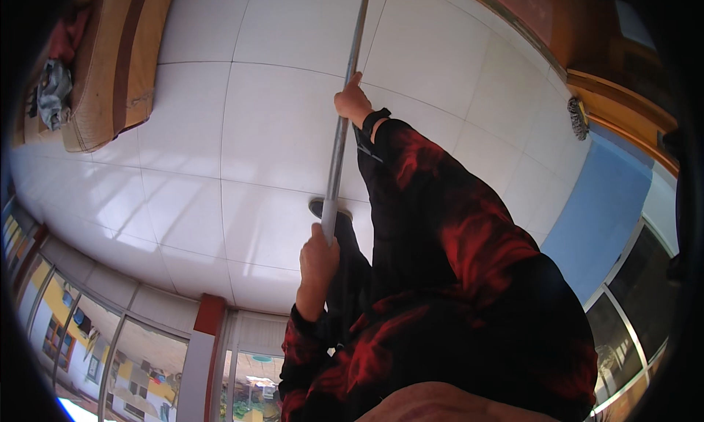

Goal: The person sweeps a tiled floor using a long-handled broom, moving back and forth across the room. They briefly pause to adjust the broom head before continuing to sweep toward a doorway.

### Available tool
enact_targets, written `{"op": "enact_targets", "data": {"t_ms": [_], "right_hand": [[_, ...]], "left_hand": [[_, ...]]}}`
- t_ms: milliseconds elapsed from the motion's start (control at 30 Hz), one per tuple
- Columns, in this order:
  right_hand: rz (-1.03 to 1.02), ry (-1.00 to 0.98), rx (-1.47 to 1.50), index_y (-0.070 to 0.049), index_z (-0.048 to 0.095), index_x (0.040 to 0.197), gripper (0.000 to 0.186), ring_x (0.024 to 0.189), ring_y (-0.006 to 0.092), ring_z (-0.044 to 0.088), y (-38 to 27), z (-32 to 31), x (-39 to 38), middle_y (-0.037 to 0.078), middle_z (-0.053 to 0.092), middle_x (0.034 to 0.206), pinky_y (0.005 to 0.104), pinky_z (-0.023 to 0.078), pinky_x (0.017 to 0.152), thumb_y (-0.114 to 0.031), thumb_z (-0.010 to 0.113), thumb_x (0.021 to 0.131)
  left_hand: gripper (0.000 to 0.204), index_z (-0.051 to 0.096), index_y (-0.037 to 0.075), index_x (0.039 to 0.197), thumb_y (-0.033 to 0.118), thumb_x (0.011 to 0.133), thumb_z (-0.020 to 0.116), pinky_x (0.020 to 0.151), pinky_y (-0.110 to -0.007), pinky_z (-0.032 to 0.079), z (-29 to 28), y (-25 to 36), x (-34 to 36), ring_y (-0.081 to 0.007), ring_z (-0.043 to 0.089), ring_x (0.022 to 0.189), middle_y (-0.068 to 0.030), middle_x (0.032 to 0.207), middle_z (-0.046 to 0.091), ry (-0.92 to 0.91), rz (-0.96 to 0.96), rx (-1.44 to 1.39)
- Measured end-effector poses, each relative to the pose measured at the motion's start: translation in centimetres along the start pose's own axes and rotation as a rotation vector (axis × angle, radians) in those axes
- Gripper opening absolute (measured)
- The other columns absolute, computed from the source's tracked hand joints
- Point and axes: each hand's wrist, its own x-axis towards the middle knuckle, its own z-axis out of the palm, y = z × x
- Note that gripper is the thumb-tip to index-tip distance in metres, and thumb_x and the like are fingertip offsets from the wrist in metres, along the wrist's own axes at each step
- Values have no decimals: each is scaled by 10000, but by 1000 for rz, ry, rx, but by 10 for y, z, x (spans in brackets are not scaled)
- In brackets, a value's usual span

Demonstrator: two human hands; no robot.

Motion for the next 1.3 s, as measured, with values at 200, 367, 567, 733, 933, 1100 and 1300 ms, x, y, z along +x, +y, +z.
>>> {"op": "enact_targets", "data": {"t_ms": [200, 367, 567, 733, 933, 1100, 1300], "right_hand": [[-141, 104, -234, 269, 195, 1167, 611, 565, 315, 593, -25, 113, -65, 237, 587, 671, 381, 500, 682, -95, 503, 785], [210, 107, 580, 105, -16, 1329, 778, 637, 350, 586, -105, 211, -220, 247, 591, 765, 405, 487, 609, -196, 495, 825], [417, -127, 952, 80, -168, 1330, 885, 663, 306, 602, -176, 284, -354, 311, 504, 1057, 383, 500, 564, -142, 502, 796], [517, -98, 1236, 129, 93, 1275, 756, 557, 310, 575, -134, 255, -297, 200, 504, 648, 414, 465, 493, -220, 558, 792], [488, 231, 1225, 110, -18, 1320, 815, 520, 329, 567, -16, 120, -146, 193, 555, 625, 420, 470, 490, -153, 538, 785], [457, 343, 897, 50, -60, 1349, 834, 621, 295, 601, 93, 7, -55, 192, 587, 720, 378, 488, 575, -113, 538, 791], [184, 256, 336, 159, -120, 1300, 892, 749, 360, 622, 175, -1, -2, 267, 606, 813, 412, 494, 713, -129, 536, 770]], "left_hand": [[305, 411, 3, 977, 225, 820, 548, 619, -538, 445, 23, -100, -123, -475, 567, 723, -296, 716, 579, -126, -111, 41], [301, 436, 41, 941, 253, 791, 587, 577, -544, 439, 18, -200, -274, -461, 571, 671, -268, 675, 583, -173, -242, 97], [305, 462, 48, 795, 298, 766, 635, 517, -493, 462, 5, -244, -387, -423, 585, 610, -215, 604, 579, -141, -341, 103], [310, 462, 50, 784, 305, 771, 639, 506, -490, 457, 12, -211, -346, -422, 581, 601, -214, 595, 573, -120, -354, 202], [311, 451, 39, 829, 312, 815, 599, 519, -511, 435, 15, -93, -159, -450, 563, 635, -250, 645, 568, -16, -89, 167], [293, 436, 17, 888, 276, 833, 560, 572, -514, 441, 24, 54, -14, -455, 571, 673, -260, 677, 579, -58, 59, 98], [299, 434, 1, 928, 254, 828, 559, 580, -503, 445, 41, 121, -8, -461, 573, 693, -274, 702, 585, -61, 140, 154]]}}
